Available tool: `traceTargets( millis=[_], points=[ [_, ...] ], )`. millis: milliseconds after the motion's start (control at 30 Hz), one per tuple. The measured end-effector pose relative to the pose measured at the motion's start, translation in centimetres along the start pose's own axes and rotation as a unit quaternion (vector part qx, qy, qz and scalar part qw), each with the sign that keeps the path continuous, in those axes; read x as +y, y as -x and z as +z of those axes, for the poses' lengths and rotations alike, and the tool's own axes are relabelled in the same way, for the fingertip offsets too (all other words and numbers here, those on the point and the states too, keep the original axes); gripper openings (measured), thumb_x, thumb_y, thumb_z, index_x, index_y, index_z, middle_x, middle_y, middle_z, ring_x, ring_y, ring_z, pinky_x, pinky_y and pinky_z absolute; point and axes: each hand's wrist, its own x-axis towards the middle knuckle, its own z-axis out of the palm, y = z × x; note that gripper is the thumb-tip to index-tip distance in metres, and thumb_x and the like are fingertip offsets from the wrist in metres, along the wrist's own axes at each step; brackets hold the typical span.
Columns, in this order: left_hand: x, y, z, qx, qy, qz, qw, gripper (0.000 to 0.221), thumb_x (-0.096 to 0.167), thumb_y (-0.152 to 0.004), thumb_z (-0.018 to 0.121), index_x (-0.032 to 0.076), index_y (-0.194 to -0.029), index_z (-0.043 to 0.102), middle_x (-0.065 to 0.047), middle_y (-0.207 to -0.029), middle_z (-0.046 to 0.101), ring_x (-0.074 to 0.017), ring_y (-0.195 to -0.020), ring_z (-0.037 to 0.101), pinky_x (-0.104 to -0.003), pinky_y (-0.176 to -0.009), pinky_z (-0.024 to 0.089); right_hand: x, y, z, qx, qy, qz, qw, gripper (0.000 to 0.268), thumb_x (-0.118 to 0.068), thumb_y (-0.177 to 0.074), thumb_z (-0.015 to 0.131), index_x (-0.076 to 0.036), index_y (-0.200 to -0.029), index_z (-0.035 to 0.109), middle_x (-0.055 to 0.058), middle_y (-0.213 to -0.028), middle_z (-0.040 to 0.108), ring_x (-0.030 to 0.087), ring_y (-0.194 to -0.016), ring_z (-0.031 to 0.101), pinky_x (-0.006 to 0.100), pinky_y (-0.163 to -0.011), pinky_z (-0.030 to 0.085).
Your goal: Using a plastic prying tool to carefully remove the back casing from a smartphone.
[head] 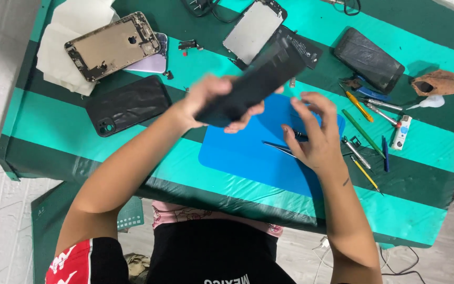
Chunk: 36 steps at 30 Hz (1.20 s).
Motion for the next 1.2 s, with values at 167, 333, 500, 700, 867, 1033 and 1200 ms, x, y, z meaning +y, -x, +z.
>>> traceTargets(
  millis=[167,333,500,700,867,1033,1200],
  points=[
    [-2.1,-0.1,0.3,0.074,-0.288,0.013,0.955,0.078,0.051,-0.086,0.071,0.011,-0.149,0.05,-0.006,-0.107,0.061,-0.0118,-0.078,0.057,-0.022,-0.055,0.045,0.7,0.3,0.3,0.112,0.001,-0.101,0.989,0.058,-0.002,-0.088,0.085,0.018,-0.136,0.057,0.034,-0.128,0.046,0.056,-0.117,0.053,0.057,-0.089,0.058],
    [-3.1,-0.2,1.0,0.092,-0.377,-0.012,0.922,0.075,0.05,-0.085,0.074,0.013,-0.147,0.053,-0.005,-0.108,0.064,-0.0124,-0.082,0.061,-0.024,-0.057,0.053,2.1,1.3,0.9,0.175,0.016,-0.15,0.973,0.069,-0.001,-0.082,0.093,0.024,-0.132,0.052,0.038,-0.112,0.05,0.06,-0.101,0.059,0.063,-0.082,0.058],
    [-3.1,0.1,1.0,0.083,-0.433,-0.054,0.896,0.073,0.042,-0.09,0.072,0.009,-0.15,0.047,-0.019,-0.121,0.065,-0.0342,-0.115,0.063,-0.043,-0.08,0.061,2.9,2.2,1.0,0.167,-0.049,-0.114,0.978,0.091,0.009,-0.083,0.087,0.023,-0.153,0.03,0.029,-0.101,0.044,0.052,-0.09,0.06,0.061,-0.08,0.057],
    [-2.4,0.4,2.0,0.066,-0.459,-0.109,0.879,0.074,0.037,-0.091,0.07,0.008,-0.152,0.04,-0.021,-0.113,0.069,-0.0351,-0.107,0.066,-0.043,-0.072,0.06,1.6,1.9,2.7,0.155,0.042,-0.133,0.978,0.068,-0.002,-0.085,0.084,0.022,-0.139,0.051,0.028,-0.101,0.056,0.043,-0.084,0.063,0.054,-0.073,0.057],
    [-2.4,0.0,2.3,0.067,-0.451,-0.124,0.881,0.078,0.044,-0.089,0.071,0.01,-0.151,0.04,-0.022,-0.114,0.071,-0.0351,-0.107,0.067,-0.043,-0.073,0.061,0.9,1.8,2.0,0.121,0.035,-0.114,0.985,0.058,0.003,-0.084,0.082,0.02,-0.134,0.059,0.025,-0.101,0.058,0.043,-0.089,0.065,0.053,-0.075,0.057],
    [-3.1,-0.1,1.2,0.095,-0.444,-0.118,0.883,0.076,0.035,-0.089,0.077,0.015,-0.153,0.041,-0.021,-0.116,0.072,-0.0313,-0.106,0.068,-0.041,-0.073,0.062,0.9,0.9,-3.5,0.094,0.105,-0.054,0.989,0.048,-0.006,-0.084,0.085,0.002,-0.129,0.07,0.021,-0.104,0.059,0.041,-0.093,0.067,0.051,-0.083,0.058],
    [-3.9,0.0,-0.9,0.14,-0.385,-0.08,0.909,0.07,0.047,-0.089,0.071,0.01,-0.139,0.039,-0.015,-0.075,0.07,-0.0255,-0.062,0.073,-0.034,-0.051,0.061,3.1,1.3,-10.5,-0.151,0.235,0.281,0.918,0.01,0.004,-0.099,0.076,0.003,-0.109,0.078,0.023,-0.092,0.069,0.045,-0.077,0.07,0.054,-0.07,0.056]
  ],
)
